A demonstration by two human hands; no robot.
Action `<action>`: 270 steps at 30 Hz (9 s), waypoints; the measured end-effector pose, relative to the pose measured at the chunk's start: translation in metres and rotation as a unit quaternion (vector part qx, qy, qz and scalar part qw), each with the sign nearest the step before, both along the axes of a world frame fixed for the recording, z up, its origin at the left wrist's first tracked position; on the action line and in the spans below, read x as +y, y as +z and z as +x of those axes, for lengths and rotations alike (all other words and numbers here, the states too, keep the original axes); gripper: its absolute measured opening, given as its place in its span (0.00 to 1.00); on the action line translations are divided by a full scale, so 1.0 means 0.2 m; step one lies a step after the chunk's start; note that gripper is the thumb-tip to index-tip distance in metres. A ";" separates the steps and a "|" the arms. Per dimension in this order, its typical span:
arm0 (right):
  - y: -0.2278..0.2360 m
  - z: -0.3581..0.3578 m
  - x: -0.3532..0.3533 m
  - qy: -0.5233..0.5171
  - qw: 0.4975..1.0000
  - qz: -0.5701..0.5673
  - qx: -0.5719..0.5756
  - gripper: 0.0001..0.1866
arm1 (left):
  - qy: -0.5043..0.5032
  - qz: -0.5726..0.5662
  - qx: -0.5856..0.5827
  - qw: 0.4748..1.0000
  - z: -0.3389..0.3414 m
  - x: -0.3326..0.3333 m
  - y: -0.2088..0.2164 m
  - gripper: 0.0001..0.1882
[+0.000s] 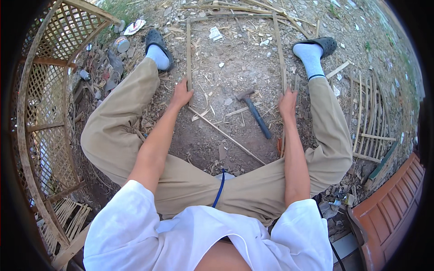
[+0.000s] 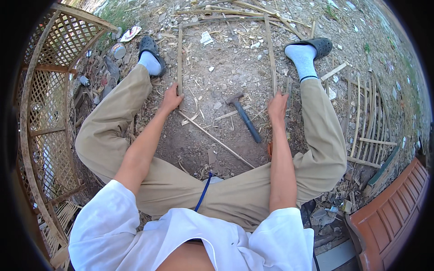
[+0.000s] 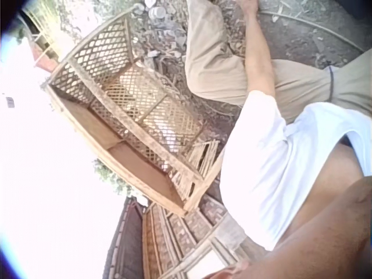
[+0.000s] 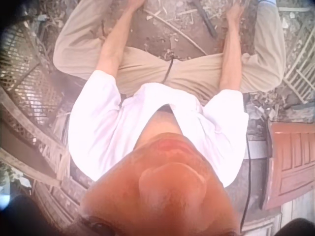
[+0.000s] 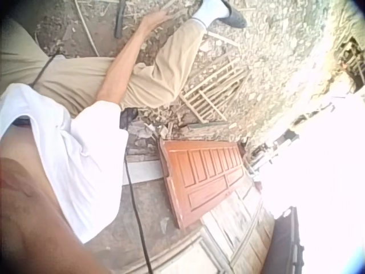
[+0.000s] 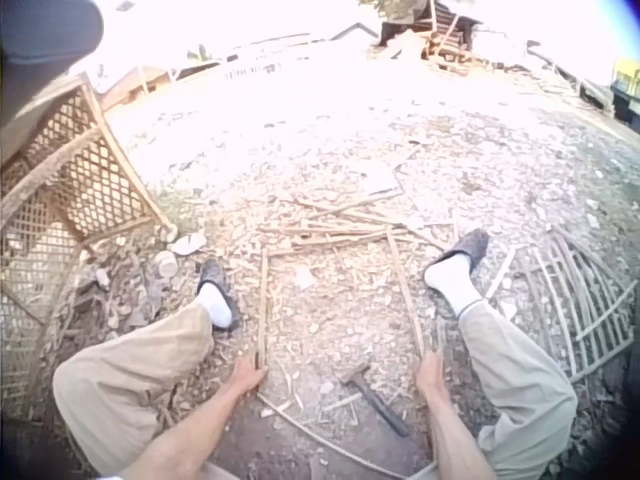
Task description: The person scrapes a thin bamboo strip with a knife and bends it into a curved shape by hand.
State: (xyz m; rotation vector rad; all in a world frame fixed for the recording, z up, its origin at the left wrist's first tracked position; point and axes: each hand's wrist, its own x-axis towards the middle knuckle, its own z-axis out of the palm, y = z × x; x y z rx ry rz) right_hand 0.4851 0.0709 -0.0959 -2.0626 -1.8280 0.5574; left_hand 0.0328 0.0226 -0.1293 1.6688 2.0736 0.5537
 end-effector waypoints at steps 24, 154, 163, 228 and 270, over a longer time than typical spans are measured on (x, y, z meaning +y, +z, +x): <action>0.13 0.09 0.23 0.062 0.996 0.010 0.059 0.13 | -0.266 -0.244 0.245 0.900 -0.05 0.11 1.01 0.25; 0.88 -0.60 -0.04 0.303 0.922 0.069 0.231 0.19 | -0.375 -0.209 -0.179 0.885 -0.05 0.53 1.76 0.22; 0.32 -0.33 -0.30 0.295 0.933 -0.158 -0.129 0.17 | -0.192 -0.197 -0.143 0.951 -0.30 0.50 1.85 0.19; 0.32 -0.60 -0.72 0.502 0.786 -0.352 -0.080 0.33 | -0.093 -0.178 -0.216 0.956 -0.31 0.46 1.78 0.21; -0.11 0.05 -0.02 -0.064 0.982 -0.017 0.176 0.04 | 0.003 -0.270 -0.168 0.948 -0.19 -0.02 -0.05 0.25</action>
